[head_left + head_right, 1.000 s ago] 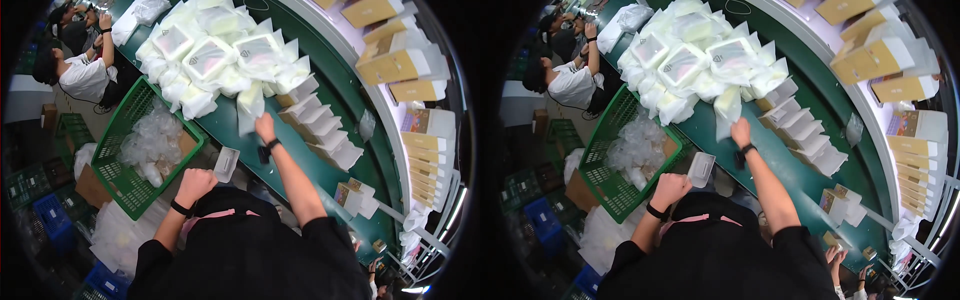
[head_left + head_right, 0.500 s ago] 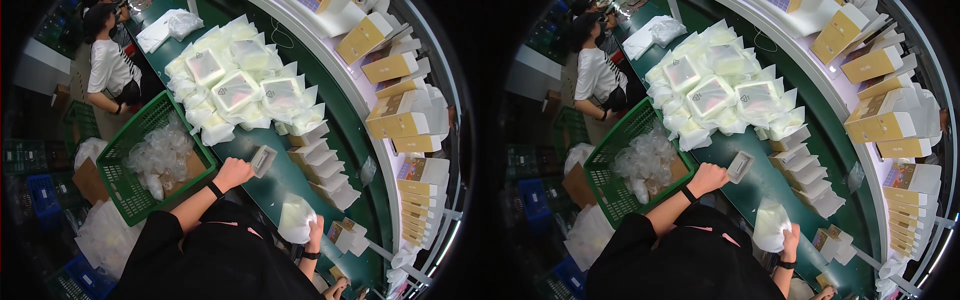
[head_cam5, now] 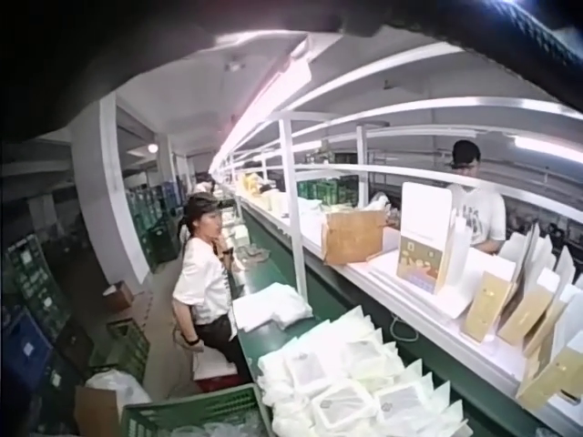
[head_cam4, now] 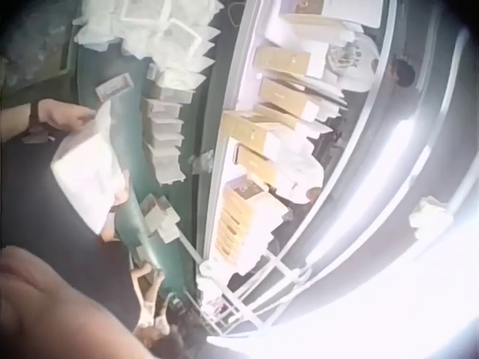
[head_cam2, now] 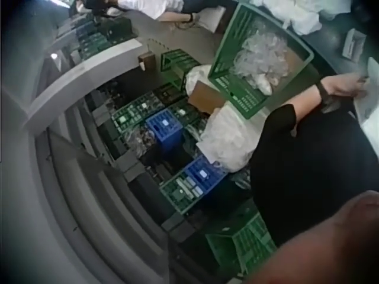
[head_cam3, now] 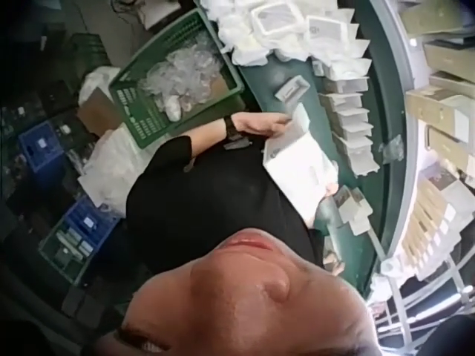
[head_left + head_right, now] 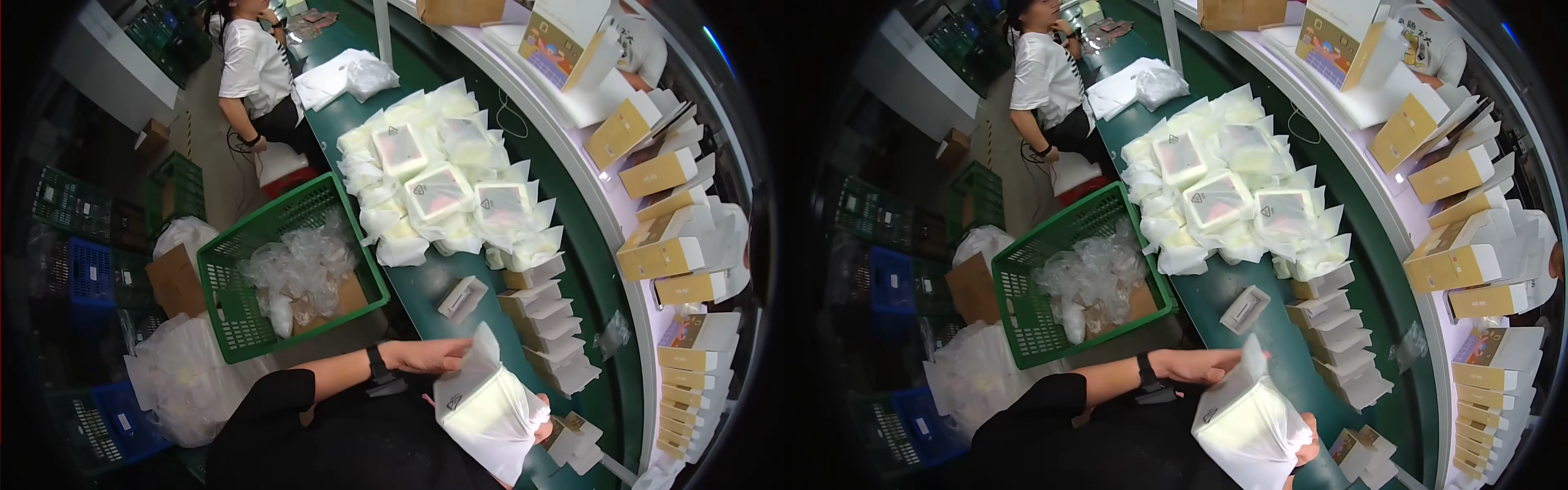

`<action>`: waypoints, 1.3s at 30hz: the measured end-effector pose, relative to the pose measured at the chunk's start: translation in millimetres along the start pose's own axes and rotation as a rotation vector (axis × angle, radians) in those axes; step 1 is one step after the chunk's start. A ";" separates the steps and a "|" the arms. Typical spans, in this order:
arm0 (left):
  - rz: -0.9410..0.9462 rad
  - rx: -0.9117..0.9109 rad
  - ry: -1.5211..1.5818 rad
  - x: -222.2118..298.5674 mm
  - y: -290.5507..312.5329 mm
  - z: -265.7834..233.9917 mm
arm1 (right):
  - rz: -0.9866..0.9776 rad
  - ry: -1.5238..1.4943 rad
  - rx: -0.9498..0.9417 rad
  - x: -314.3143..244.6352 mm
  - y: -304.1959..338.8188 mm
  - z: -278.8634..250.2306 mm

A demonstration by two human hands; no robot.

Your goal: Packaging white electronic components into plastic bags and arranging them on an assembly line.

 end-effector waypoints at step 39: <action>-0.186 0.062 -0.557 14.4 -8.1 6.7 | 0.158 0.526 0.200 15.1 14.5 4.4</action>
Point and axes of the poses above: each hand's wrist, its own y-axis away from the middle knuckle, its own z-axis out of the palm, x = y × z, the point moved 4 cm from there along -y, towards the middle knuckle, and after that the axes turned 11 degrees about y, right-handed, at the moved point
